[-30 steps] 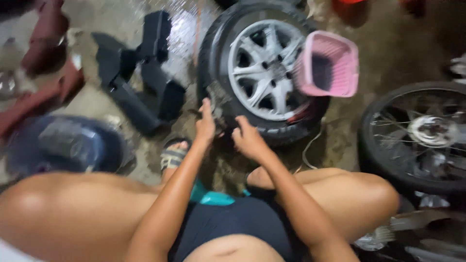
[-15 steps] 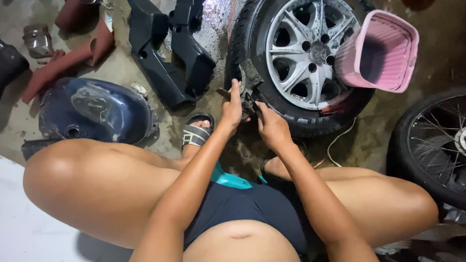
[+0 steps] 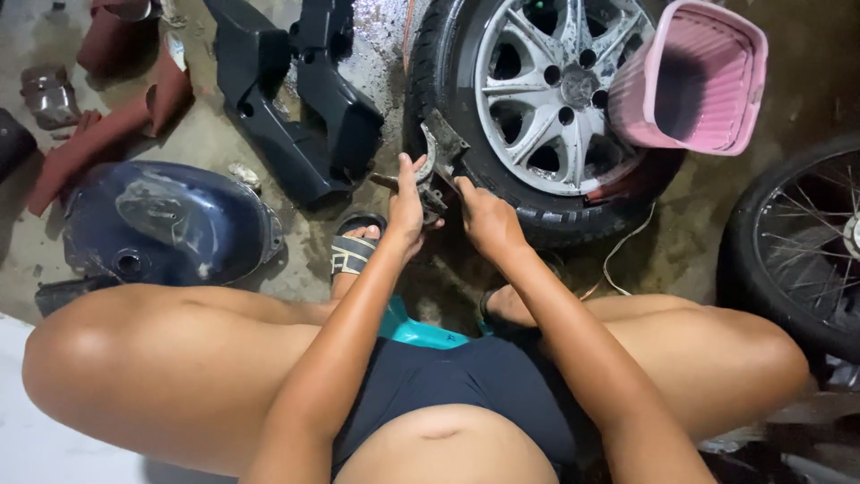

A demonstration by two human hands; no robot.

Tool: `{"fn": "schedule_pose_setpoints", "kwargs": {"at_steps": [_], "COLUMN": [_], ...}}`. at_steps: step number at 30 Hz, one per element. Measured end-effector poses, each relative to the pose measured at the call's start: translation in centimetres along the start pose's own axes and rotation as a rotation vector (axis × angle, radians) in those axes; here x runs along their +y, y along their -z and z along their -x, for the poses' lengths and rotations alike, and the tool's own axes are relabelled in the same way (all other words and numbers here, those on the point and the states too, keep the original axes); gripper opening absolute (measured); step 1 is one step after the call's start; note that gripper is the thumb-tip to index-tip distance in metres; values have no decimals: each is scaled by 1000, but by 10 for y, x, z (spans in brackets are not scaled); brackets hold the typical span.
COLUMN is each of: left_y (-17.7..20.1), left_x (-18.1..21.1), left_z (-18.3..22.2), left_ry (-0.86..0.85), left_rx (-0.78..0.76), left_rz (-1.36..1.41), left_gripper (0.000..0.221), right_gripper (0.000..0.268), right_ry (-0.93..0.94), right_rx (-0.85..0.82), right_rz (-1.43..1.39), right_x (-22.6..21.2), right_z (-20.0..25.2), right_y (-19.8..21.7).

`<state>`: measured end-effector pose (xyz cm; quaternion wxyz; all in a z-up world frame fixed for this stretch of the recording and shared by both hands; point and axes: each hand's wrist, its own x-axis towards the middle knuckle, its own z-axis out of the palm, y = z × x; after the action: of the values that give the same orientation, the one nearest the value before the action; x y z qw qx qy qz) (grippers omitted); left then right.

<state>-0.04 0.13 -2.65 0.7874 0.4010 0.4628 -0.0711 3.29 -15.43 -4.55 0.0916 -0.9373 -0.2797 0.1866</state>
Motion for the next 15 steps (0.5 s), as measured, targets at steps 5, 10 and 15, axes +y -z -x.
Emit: {"fn": "schedule_pose_setpoints", "kwargs": {"at_steps": [5, 10, 15], "left_y": [1, 2, 0], "left_x": [-3, -2, -9], "left_z": [-2, -3, -13], "left_ry": [-2, -6, 13], "left_rx": [14, 6, 17], "left_rz": [10, 6, 28], "left_gripper": [78, 82, 81], "right_gripper": [35, 35, 28], "right_ry": [-29, -29, -51], "right_rx": [33, 26, -70], "right_rz": [37, -29, -106], "right_x": [9, -1, -9], "right_z": [-13, -12, 2], "right_y": [-23, -10, 3]}}
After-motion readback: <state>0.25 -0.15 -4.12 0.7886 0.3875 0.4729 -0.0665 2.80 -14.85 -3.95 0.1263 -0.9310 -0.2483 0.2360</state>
